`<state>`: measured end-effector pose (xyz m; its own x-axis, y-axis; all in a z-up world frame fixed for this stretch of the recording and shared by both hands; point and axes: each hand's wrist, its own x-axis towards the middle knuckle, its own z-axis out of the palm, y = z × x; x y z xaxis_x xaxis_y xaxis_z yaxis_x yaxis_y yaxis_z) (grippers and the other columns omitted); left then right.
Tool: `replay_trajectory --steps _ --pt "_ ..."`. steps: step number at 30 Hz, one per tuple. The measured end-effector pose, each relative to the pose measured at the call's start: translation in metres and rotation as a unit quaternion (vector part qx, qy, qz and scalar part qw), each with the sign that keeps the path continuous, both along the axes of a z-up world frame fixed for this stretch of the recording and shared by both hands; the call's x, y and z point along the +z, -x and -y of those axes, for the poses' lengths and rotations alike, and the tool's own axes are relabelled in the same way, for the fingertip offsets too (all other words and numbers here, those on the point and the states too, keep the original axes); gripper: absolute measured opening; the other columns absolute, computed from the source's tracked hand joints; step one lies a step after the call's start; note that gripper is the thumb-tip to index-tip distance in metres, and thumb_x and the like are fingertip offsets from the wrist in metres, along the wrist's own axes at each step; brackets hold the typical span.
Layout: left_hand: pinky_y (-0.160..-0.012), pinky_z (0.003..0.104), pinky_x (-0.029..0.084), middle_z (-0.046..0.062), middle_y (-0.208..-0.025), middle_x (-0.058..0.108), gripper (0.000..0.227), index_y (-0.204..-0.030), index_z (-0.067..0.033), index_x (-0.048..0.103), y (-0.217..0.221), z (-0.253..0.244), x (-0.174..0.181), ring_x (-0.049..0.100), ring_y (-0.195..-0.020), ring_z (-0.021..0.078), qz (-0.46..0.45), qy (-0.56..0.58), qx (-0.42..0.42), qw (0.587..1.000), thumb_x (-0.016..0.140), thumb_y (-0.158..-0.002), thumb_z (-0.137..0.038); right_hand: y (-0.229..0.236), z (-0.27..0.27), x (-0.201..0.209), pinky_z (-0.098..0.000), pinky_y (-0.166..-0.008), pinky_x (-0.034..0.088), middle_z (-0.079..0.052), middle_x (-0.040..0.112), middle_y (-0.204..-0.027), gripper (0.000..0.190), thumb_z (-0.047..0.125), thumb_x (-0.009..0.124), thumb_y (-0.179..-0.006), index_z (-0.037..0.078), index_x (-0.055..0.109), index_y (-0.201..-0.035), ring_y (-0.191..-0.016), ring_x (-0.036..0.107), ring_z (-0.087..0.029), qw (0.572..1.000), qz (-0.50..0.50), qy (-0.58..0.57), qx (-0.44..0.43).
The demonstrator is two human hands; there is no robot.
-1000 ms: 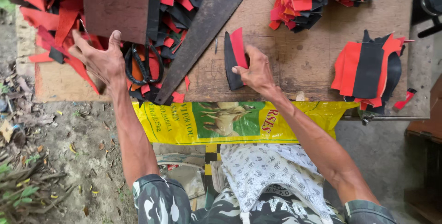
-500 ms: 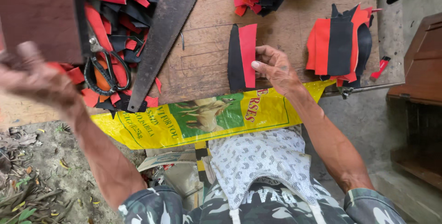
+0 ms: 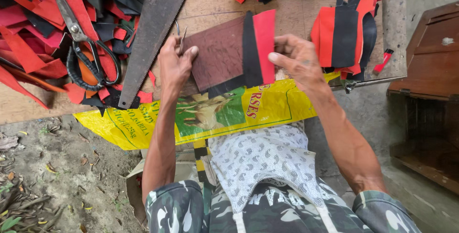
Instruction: The person uses a hand saw to cut red and black rubber pieces on a wooden workbench. They repeatedly position the material, saw along a straight edge, and stack the cut pieces to the side.
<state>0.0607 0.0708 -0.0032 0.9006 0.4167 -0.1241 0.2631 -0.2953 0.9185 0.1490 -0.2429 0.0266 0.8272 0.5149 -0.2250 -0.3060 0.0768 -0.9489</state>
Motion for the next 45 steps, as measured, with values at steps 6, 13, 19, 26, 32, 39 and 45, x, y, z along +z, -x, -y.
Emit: replay_trajectory --steps 6,13,19,26,32,39,45 --pt "-0.059 0.030 0.047 0.005 -0.069 0.058 0.039 -0.109 0.0022 0.068 -0.017 -0.007 0.008 0.053 -0.065 0.0111 -0.059 -0.096 0.009 0.994 0.089 -0.080 -0.012 -0.002 -0.045 -0.032 -0.0231 -0.061 0.058 -0.004 0.073 -0.090 0.031 0.001 0.075 -0.089 -0.002 0.065 -0.118 -0.074 0.068 -0.006 0.990 0.028 0.137 0.013" --pt "-0.060 0.028 0.047 0.001 -0.070 0.057 0.043 -0.106 0.0028 0.068 -0.018 -0.009 -0.001 0.051 -0.065 0.0085 -0.042 -0.076 0.016 0.996 0.093 -0.076 -0.013 -0.001 -0.050 -0.031 -0.0235 -0.062 0.055 -0.002 0.073 -0.082 0.031 0.000 0.079 -0.086 -0.001 0.071 -0.116 -0.070 0.065 -0.006 0.953 0.150 0.261 0.022" --pt "-0.058 0.027 0.045 0.000 -0.069 0.055 0.044 -0.107 0.0034 0.068 -0.019 -0.009 -0.003 0.049 -0.065 0.0078 -0.040 -0.069 0.019 0.997 0.093 -0.075 -0.012 -0.002 -0.055 -0.018 -0.0248 -0.061 0.055 -0.003 0.071 -0.076 0.040 0.001 0.080 -0.083 -0.001 0.067 -0.120 -0.066 0.065 -0.006 0.942 0.185 0.279 0.040" --pt "-0.059 0.024 0.046 -0.004 -0.071 0.057 0.040 -0.106 0.0017 0.070 -0.017 -0.012 -0.007 0.051 -0.066 0.0056 -0.039 -0.045 0.021 0.998 0.093 -0.075 -0.011 0.003 -0.050 -0.005 -0.0244 -0.066 0.055 -0.010 0.069 -0.095 0.042 -0.003 0.078 -0.087 -0.001 0.066 -0.127 -0.077 0.064 -0.009 0.942 0.212 0.258 0.021" --pt "-0.062 0.022 0.043 -0.007 -0.075 0.055 0.030 -0.105 0.0001 0.071 -0.019 -0.019 -0.008 0.049 -0.070 0.0033 -0.032 0.017 -0.016 0.999 0.089 -0.082 -0.009 0.001 -0.035 -0.011 -0.0251 -0.078 0.057 -0.011 0.061 -0.140 0.052 -0.013 0.071 -0.085 0.003 0.065 -0.134 -0.098 0.061 -0.013 0.939 0.269 0.203 0.069" --pt "-0.063 0.020 0.044 -0.008 -0.077 0.054 0.031 -0.107 -0.0010 0.072 -0.015 -0.017 -0.009 0.049 -0.070 0.0024 -0.027 0.049 -0.004 0.998 0.088 -0.082 -0.005 -0.001 -0.031 -0.016 -0.0274 -0.079 0.055 -0.007 0.058 -0.152 0.063 -0.012 0.073 -0.079 0.006 0.064 -0.139 -0.107 0.058 -0.021 0.918 0.313 0.214 0.117" --pt "-0.062 0.020 0.044 -0.008 -0.076 0.054 0.033 -0.108 -0.0018 0.072 -0.018 -0.016 -0.008 0.050 -0.069 0.0027 -0.030 0.036 0.004 0.999 0.089 -0.079 -0.005 0.000 -0.033 -0.014 -0.0275 -0.077 0.055 -0.005 0.060 -0.150 0.060 -0.006 0.077 -0.082 0.008 0.065 -0.138 -0.110 0.057 -0.023 0.909 0.330 0.224 0.122"
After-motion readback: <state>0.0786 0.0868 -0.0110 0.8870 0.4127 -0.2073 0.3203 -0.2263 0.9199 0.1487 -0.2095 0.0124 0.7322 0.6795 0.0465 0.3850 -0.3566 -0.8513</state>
